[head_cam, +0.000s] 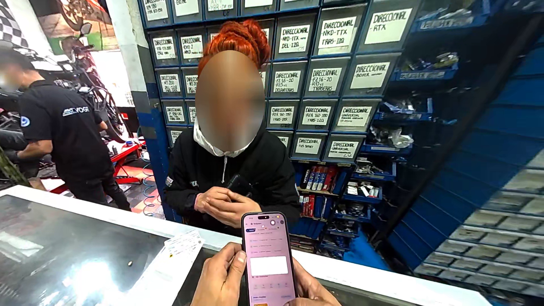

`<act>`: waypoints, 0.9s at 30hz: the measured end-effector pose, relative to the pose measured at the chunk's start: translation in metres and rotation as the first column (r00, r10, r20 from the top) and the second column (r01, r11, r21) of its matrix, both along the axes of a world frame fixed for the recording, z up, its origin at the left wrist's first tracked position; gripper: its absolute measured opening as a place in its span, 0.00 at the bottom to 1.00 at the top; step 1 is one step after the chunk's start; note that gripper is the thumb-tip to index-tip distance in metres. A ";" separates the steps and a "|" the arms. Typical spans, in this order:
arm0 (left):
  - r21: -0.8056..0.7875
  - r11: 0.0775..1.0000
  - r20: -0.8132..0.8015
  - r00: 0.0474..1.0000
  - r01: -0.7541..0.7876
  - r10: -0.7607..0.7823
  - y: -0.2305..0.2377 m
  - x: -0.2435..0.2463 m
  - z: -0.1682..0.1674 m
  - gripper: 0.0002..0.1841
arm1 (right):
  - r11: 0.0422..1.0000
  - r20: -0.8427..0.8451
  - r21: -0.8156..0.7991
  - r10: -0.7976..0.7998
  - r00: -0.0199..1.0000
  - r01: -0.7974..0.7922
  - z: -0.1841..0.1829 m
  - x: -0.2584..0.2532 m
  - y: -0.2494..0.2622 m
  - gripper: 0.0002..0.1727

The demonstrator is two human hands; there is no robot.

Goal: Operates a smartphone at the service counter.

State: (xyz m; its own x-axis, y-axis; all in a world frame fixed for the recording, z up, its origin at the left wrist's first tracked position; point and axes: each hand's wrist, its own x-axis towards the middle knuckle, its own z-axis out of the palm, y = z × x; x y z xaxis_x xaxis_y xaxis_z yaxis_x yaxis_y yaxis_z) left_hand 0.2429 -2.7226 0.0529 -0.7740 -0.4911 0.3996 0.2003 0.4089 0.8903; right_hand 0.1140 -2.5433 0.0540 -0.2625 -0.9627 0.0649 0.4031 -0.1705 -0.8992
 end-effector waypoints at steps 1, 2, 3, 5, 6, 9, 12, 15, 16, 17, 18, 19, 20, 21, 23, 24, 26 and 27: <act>0.000 1.000 -0.001 1.000 0.000 0.000 0.000 0.000 0.000 0.15 | 1.000 -0.001 -0.001 0.001 1.000 -0.001 0.000 0.000 0.000 0.41; -0.001 1.000 0.001 1.000 -0.003 0.003 0.000 0.000 0.000 0.15 | 1.000 -0.001 -0.004 -0.001 1.000 0.001 0.000 0.000 -0.001 0.41; -0.002 1.000 0.004 1.000 -0.005 0.005 0.000 0.000 0.000 0.15 | 1.000 -0.002 -0.006 -0.001 1.000 0.001 0.000 0.000 0.000 0.41; 0.004 1.000 -0.003 1.000 -0.001 0.001 0.000 0.000 0.000 0.15 | 1.000 -0.003 -0.013 0.004 1.000 -0.004 -0.001 0.000 -0.001 0.41; 0.007 1.000 -0.008 1.000 0.003 -0.003 0.000 0.000 0.000 0.15 | 1.000 -0.002 -0.013 0.005 1.000 -0.005 0.000 0.000 -0.001 0.41; 0.009 1.000 -0.001 1.000 0.002 -0.002 0.000 0.000 0.000 0.15 | 1.000 0.002 -0.005 -0.004 1.000 0.004 0.000 0.001 -0.001 0.42; 0.012 1.000 0.006 1.000 -0.002 0.002 0.001 0.000 0.000 0.15 | 1.000 0.011 -0.010 0.002 1.000 -0.002 0.000 0.000 -0.001 0.42; 0.011 1.000 0.007 1.000 -0.006 0.006 0.001 0.000 0.000 0.15 | 1.000 0.010 -0.004 0.002 1.000 -0.002 0.001 0.000 -0.001 0.42; 0.010 1.000 0.009 1.000 -0.008 0.007 0.001 0.000 0.001 0.15 | 1.000 0.009 0.000 -0.002 1.000 0.002 0.001 0.000 -0.001 0.42; 0.013 1.000 0.010 1.000 -0.008 0.008 0.001 0.000 0.001 0.15 | 1.000 0.009 0.001 -0.005 1.000 0.005 0.001 0.000 -0.001 0.42; 0.016 1.000 0.012 1.000 -0.007 0.007 0.001 0.000 0.001 0.15 | 1.000 0.013 0.001 -0.002 1.000 0.002 0.001 0.000 -0.001 0.42; 0.018 1.000 0.010 1.000 -0.006 0.006 0.001 0.000 0.001 0.15 | 1.000 0.016 0.001 -0.003 1.000 0.003 0.001 0.000 -0.001 0.43; 0.019 1.000 0.007 1.000 -0.005 0.005 0.001 0.000 0.001 0.15 | 1.000 0.015 0.002 -0.005 1.000 0.005 0.001 0.000 -0.001 0.42; 0.020 1.000 0.006 1.000 -0.003 0.003 0.001 0.000 0.001 0.15 | 1.000 0.009 0.004 -0.006 1.000 0.006 0.001 0.000 -0.001 0.42; 0.016 1.000 0.011 1.000 -0.004 0.004 0.000 0.000 0.001 0.15 | 1.000 0.002 0.010 -0.009 1.000 0.009 0.001 0.000 -0.001 0.42; 0.015 1.000 0.012 1.000 -0.005 0.005 0.000 0.000 0.001 0.15 | 1.000 0.003 0.008 -0.010 1.000 0.010 0.001 0.000 -0.001 0.41; 0.015 1.000 0.015 1.000 -0.006 0.006 0.000 0.000 0.001 0.15 | 1.000 -0.003 0.002 -0.006 1.000 0.006 0.000 -0.001 -0.001 0.41; 0.015 1.000 0.014 1.000 -0.006 0.006 0.001 0.000 0.001 0.15 | 1.000 -0.003 0.000 -0.003 1.000 0.003 0.000 -0.001 -0.001 0.41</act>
